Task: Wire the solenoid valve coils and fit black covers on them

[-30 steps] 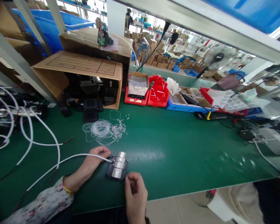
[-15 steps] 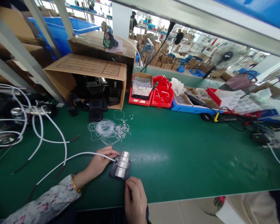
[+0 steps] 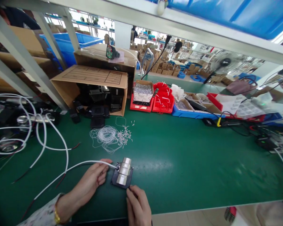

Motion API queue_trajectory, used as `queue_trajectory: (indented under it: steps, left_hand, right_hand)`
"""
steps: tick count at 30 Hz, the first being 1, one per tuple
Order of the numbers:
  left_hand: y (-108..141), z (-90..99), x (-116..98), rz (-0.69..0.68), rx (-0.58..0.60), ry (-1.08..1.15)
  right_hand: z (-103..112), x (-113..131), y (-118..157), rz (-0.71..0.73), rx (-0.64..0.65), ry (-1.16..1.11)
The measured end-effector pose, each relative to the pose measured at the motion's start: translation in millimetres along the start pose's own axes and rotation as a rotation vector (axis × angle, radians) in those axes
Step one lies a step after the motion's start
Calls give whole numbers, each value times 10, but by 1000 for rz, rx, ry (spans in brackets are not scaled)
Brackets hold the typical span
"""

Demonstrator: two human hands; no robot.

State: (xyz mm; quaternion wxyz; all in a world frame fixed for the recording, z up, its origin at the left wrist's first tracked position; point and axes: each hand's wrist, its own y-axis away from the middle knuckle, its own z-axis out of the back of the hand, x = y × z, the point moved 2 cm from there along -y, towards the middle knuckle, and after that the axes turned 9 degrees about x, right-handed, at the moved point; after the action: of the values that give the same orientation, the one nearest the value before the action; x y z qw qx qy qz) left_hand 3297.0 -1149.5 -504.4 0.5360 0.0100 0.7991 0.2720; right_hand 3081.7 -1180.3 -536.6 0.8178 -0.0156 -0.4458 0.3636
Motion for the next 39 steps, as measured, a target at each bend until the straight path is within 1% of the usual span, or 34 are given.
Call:
queue_trajectory:
  steps: [1, 2, 4, 7, 9, 13, 17, 23, 29, 31, 35, 39]
  left_hand:
    - [46, 4, 9, 53, -18, 132]
    - [83, 9, 9, 82, -17, 217]
    - [121, 24, -7, 103, -1, 327]
    - [111, 42, -26, 91, 13, 432]
    - [96, 45, -22, 73, 26, 456]
    - [100, 54, 20, 48, 70, 466]
    - [104, 74, 62, 39, 118, 458]
    - [93, 128, 74, 50, 165, 451]
    - [168, 174, 67, 70, 183, 392]
    - [190, 178, 60, 46, 157, 349]
    - [204, 205, 61, 3, 25, 206]
    - [217, 165, 87, 10, 2, 35]
  right_hand:
    - [29, -2, -14, -7, 22, 12]
    - [56, 1, -53, -22, 50, 17]
    - [81, 20, -199, -59, 127, 14]
    - [0, 62, -465, -63, 314, -12]
    - [-95, 78, -576, -69, 364, -32]
    - [-226, 80, -587, -138, 266, -41]
    - [-255, 101, -548, -138, 224, -18]
    - [-260, 105, -584, -163, 243, -36]
    - [-266, 100, -575, -161, 252, -5]
    - [-265, 108, -574, -156, 248, 10]
    - [-259, 120, -585, -146, 261, 12]
    - [-259, 95, -577, -147, 269, 17]
